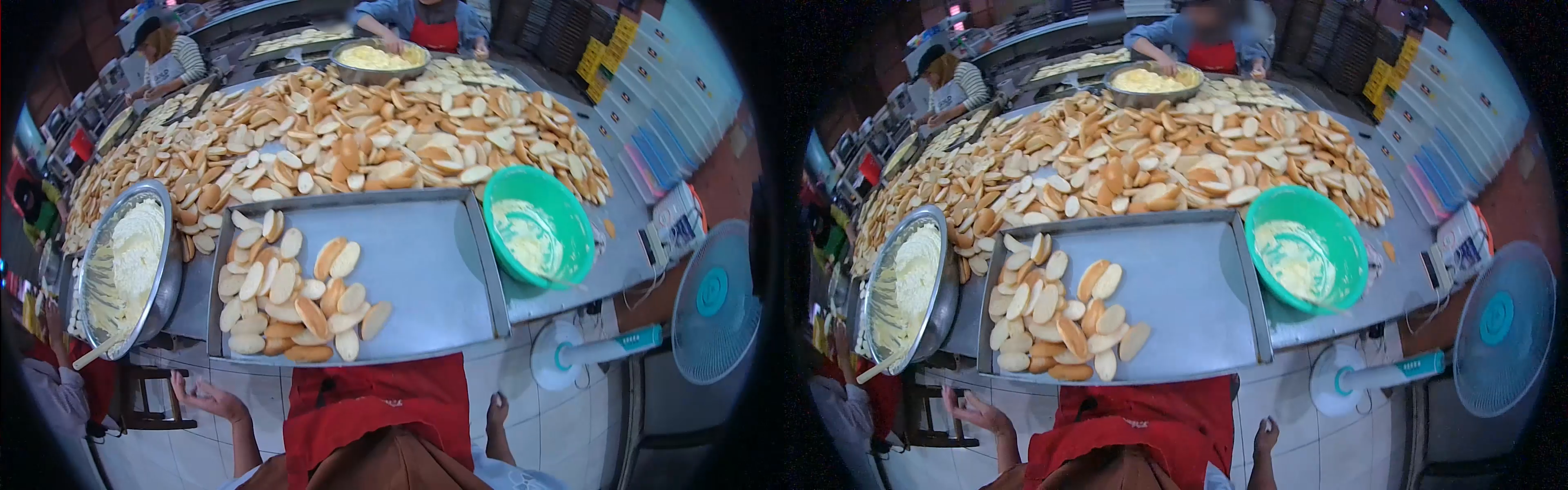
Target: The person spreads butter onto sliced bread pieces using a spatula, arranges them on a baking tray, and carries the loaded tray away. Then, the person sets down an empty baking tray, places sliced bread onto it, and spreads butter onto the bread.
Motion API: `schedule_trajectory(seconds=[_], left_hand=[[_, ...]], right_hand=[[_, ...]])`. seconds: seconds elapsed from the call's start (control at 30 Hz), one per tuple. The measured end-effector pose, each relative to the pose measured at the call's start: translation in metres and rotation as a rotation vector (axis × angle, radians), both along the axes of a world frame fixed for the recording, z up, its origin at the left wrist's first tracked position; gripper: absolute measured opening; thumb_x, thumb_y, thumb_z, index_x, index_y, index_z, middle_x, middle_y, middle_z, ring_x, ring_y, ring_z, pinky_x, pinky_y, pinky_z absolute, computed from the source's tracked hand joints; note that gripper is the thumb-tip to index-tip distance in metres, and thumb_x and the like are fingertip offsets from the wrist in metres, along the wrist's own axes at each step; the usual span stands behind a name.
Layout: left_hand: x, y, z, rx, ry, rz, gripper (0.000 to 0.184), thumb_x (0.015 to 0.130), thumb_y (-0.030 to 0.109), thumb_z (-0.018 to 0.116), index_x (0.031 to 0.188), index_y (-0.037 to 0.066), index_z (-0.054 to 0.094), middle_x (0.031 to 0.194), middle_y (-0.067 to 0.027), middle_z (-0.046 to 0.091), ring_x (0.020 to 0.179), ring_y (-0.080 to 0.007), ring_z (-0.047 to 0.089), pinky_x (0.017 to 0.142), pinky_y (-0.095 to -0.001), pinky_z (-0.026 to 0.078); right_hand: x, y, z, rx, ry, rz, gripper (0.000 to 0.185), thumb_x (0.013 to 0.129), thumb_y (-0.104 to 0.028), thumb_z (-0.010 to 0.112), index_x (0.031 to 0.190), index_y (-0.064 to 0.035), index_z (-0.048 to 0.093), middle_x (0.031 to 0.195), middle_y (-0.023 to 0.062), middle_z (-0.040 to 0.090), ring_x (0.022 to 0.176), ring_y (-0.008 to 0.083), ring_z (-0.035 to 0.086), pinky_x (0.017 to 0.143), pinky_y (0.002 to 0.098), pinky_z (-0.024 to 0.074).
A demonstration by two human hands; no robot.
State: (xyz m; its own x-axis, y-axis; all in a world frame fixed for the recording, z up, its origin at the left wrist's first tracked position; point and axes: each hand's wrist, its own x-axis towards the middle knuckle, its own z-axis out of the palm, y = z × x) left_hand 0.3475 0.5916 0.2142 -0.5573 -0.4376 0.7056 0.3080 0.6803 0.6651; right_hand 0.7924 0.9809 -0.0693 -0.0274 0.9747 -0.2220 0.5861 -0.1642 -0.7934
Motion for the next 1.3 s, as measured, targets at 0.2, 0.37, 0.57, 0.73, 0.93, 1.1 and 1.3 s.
schedule_trajectory(seconds=[0.2, 0.37, 0.57, 0.73, 0.93, 1.1, 1.3], left_hand=[[0.031, 0.158, 0.084, 0.063, -0.062, -1.32, 0.023, 0.084, 0.005, 0.049, 0.107, 0.0, 0.047, 0.103, -0.0139, 0.058, 0.089, -0.0209, 0.055, 0.085, -0.0345, 0.044], [0.158, 0.334, 0.083, -0.168, -0.364, -2.523, 0.034, 0.092, 0.016, 0.049, 0.122, 0.001, 0.048, 0.121, -0.0149, 0.052, 0.114, -0.026, 0.05, 0.096, -0.0364, 0.04], [0.289, 0.39, -0.081, -0.488, -0.301, -2.792, 0.046, 0.095, 0.032, 0.038, 0.133, 0.006, 0.039, 0.133, -0.0172, 0.043, 0.123, -0.0309, 0.041, 0.105, -0.0439, 0.028], [0.292, 0.405, -0.067, -1.135, -0.549, -2.389, 0.054, 0.096, 0.044, 0.022, 0.141, 0.014, 0.03, 0.138, -0.0178, 0.039, 0.126, -0.0326, 0.038, 0.104, -0.0561, 0.022], [0.316, 0.407, -0.053, -0.391, -1.483, -2.536, 0.056, 0.094, 0.045, 0.025, 0.138, 0.012, 0.036, 0.139, -0.016, 0.039, 0.13, -0.0347, 0.033, 0.107, -0.0487, 0.022], [0.321, 0.416, -0.095, -0.544, -0.351, -2.84, 0.048, 0.092, 0.035, 0.034, 0.134, 0.011, 0.039, 0.133, -0.0177, 0.045, 0.125, -0.0362, 0.039, 0.105, -0.0527, 0.025], [0.264, 0.417, -0.115, -1.557, -0.606, -1.949, 0.059, 0.094, 0.046, 0.035, 0.143, 0.015, 0.029, 0.15, -0.0192, 0.017, 0.14, -0.0391, 0.007, 0.109, -0.0588, 0.007]], right_hand=[[-0.036, 0.019, 0.058, -0.441, 0.728, -0.816, 0.046, 0.089, -0.04, 0.046, 0.129, -0.0171, 0.046, 0.131, 0.0019, 0.046, 0.112, 0.0207, 0.049, 0.091, 0.0399, 0.0396], [-0.058, 0.033, 0.079, -0.546, 1.198, -0.852, 0.043, 0.089, -0.038, 0.043, 0.127, -0.0165, 0.047, 0.132, 0.0001, 0.046, 0.12, 0.0194, 0.044, 0.097, 0.0413, 0.0352], [-0.034, 0.029, 0.126, -0.313, 1.712, -0.055, 0.053, 0.093, -0.045, 0.033, 0.134, -0.0123, 0.041, 0.138, 0.0027, 0.041, 0.129, 0.024, 0.035, 0.105, 0.0432, 0.0267], [-0.018, 0.023, 0.203, -0.496, 2.236, -0.402, 0.062, 0.094, -0.051, 0.029, 0.139, -0.0084, 0.032, 0.143, 0.008, 0.036, 0.132, 0.0276, 0.031, 0.107, 0.0422, 0.025], [-0.007, 0.026, -0.002, 0.231, 1.417, -0.275, 0.067, 0.093, -0.054, 0.026, 0.14, -0.0052, 0.031, 0.144, 0.0107, 0.034, 0.132, 0.0285, 0.031, 0.108, 0.0424, 0.0226], [0.011, 0.035, 0.068, 0.018, 1.225, -0.476, 0.067, 0.094, -0.053, 0.027, 0.14, -0.0041, 0.032, 0.146, 0.0102, 0.032, 0.133, 0.0277, 0.03, 0.11, 0.0419, 0.0195], [-0.04, 0.053, 0.293, -0.183, 1.269, -0.516, 0.055, 0.093, -0.042, 0.04, 0.139, -0.0131, 0.037, 0.142, 0.0099, 0.036, 0.129, 0.0252, 0.035, 0.106, 0.0381, 0.0251]])
